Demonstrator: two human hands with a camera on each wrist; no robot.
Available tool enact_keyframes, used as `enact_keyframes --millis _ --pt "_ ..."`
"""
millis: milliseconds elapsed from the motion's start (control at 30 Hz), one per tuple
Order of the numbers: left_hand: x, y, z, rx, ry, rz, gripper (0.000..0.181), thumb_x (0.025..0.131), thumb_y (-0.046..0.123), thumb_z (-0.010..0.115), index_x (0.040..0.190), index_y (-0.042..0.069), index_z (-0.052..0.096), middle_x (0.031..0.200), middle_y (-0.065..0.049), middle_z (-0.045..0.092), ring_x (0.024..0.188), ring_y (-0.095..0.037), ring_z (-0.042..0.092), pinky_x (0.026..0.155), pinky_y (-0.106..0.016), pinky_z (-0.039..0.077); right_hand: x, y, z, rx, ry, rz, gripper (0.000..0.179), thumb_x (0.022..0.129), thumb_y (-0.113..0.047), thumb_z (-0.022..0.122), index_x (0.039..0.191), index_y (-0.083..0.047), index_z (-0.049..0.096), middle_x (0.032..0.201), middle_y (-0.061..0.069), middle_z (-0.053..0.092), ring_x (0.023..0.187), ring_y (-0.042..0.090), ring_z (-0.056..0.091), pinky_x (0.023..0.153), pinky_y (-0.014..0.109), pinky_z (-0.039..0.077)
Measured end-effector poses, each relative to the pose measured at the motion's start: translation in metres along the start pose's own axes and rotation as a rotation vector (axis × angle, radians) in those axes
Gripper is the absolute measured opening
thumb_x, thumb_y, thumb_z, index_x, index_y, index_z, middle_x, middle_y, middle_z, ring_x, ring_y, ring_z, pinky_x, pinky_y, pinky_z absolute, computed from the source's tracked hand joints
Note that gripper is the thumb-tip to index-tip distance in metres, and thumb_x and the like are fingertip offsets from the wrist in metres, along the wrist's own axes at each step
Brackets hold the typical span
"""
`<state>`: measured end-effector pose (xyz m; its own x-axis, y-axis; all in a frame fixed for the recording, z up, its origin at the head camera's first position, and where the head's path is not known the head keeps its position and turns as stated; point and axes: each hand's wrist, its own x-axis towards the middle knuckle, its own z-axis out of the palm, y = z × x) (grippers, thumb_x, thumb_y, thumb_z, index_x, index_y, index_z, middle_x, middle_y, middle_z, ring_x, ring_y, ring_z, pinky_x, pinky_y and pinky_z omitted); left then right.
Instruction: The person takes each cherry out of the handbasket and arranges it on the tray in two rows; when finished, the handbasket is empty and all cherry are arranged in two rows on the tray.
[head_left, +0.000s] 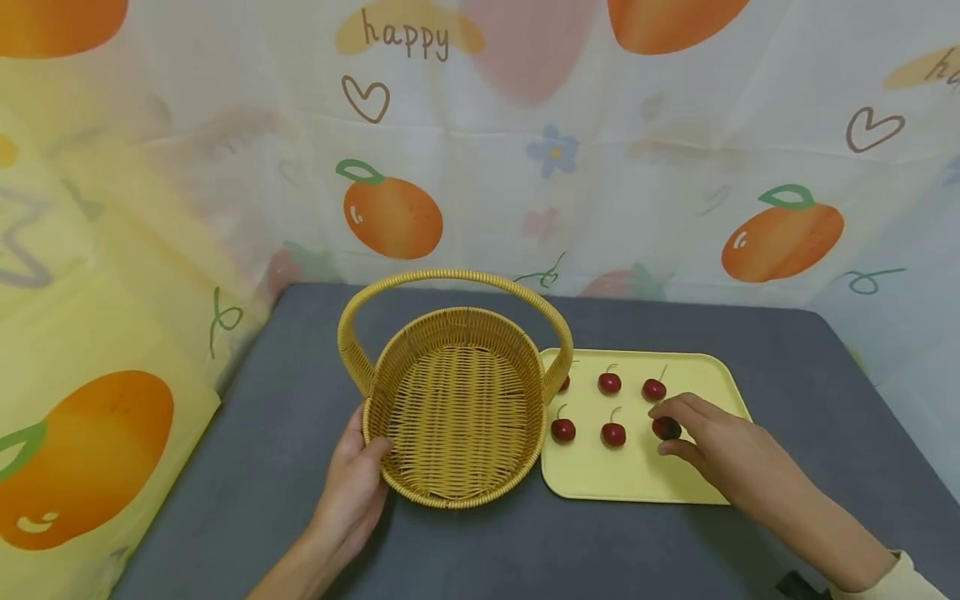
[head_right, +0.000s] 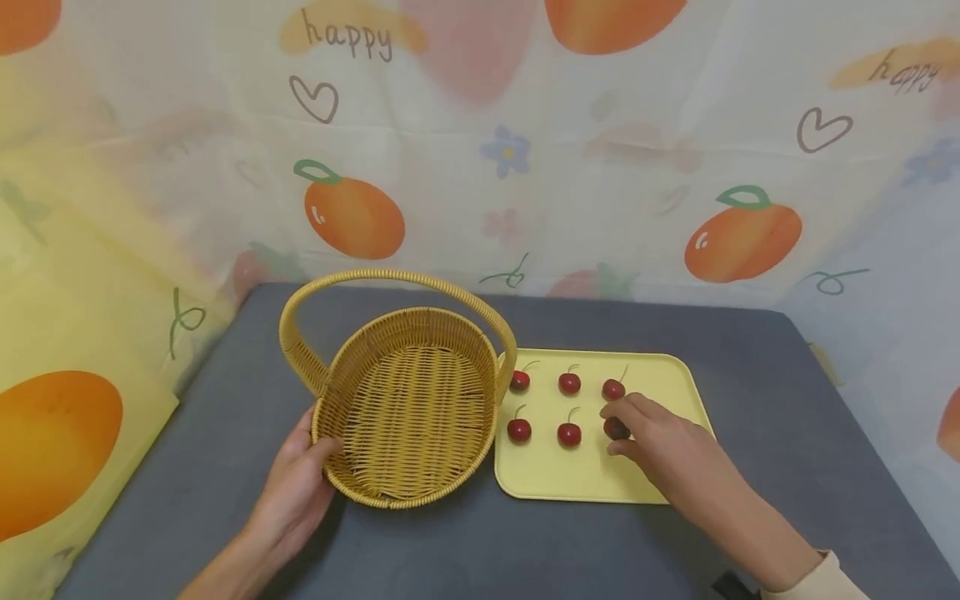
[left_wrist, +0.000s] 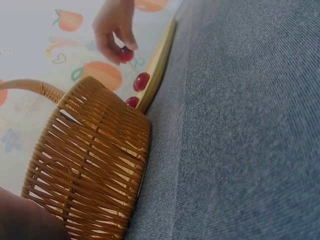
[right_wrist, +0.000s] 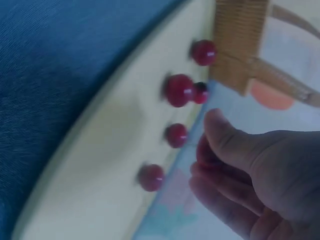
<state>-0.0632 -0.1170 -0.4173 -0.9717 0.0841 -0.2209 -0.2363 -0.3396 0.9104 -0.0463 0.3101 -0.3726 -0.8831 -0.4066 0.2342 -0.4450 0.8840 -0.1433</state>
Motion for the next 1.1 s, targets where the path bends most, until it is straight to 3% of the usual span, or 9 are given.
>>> enact_keyframes --millis 133,400,633,1100 --pt "0.0 0.0 -0.001 -0.002 -0.008 -0.01 0.075 0.101 -0.011 0.033 0.169 0.011 0.011 0.171 -0.007 0.024 0.155 -0.021 0.028 0.125 -0.043 0.025 0.006 0.008 0.015 -0.037 -0.032 -0.006 0.058 0.073 -0.02 0.097 0.124 -0.013 0.071 0.114 -0.002 0.066 0.084 0.011 0.066 0.057 0.03 0.052" --pt "0.001 0.001 -0.001 0.007 -0.015 -0.02 0.076 0.102 -0.01 0.034 0.17 0.012 0.009 0.172 -0.006 0.02 0.156 -0.019 0.024 0.126 -0.045 0.021 0.011 0.019 0.032 0.019 -0.091 -0.02 0.045 0.07 -0.02 0.098 0.107 -0.017 0.071 0.105 -0.008 0.054 0.079 0.003 0.054 0.058 0.025 0.047" --pt "0.001 0.0 -0.001 -0.001 -0.003 -0.01 0.075 0.101 -0.011 0.034 0.169 0.011 0.01 0.172 -0.006 0.022 0.156 -0.02 0.024 0.126 -0.044 0.021 0.011 0.022 0.036 0.052 -0.13 -0.02 0.042 0.071 -0.022 0.097 0.102 -0.019 0.069 0.1 -0.012 0.047 0.075 -0.001 0.048 0.059 0.023 0.043" --pt "0.001 0.0 -0.001 -0.008 -0.006 -0.014 0.075 0.102 -0.01 0.034 0.169 0.01 0.008 0.172 -0.007 0.019 0.157 -0.02 0.022 0.127 -0.044 0.02 0.009 0.029 0.035 0.108 -0.178 -0.032 0.042 0.072 -0.025 0.096 0.104 -0.02 0.07 0.102 -0.011 0.05 0.074 -0.004 0.048 0.06 0.022 0.044"
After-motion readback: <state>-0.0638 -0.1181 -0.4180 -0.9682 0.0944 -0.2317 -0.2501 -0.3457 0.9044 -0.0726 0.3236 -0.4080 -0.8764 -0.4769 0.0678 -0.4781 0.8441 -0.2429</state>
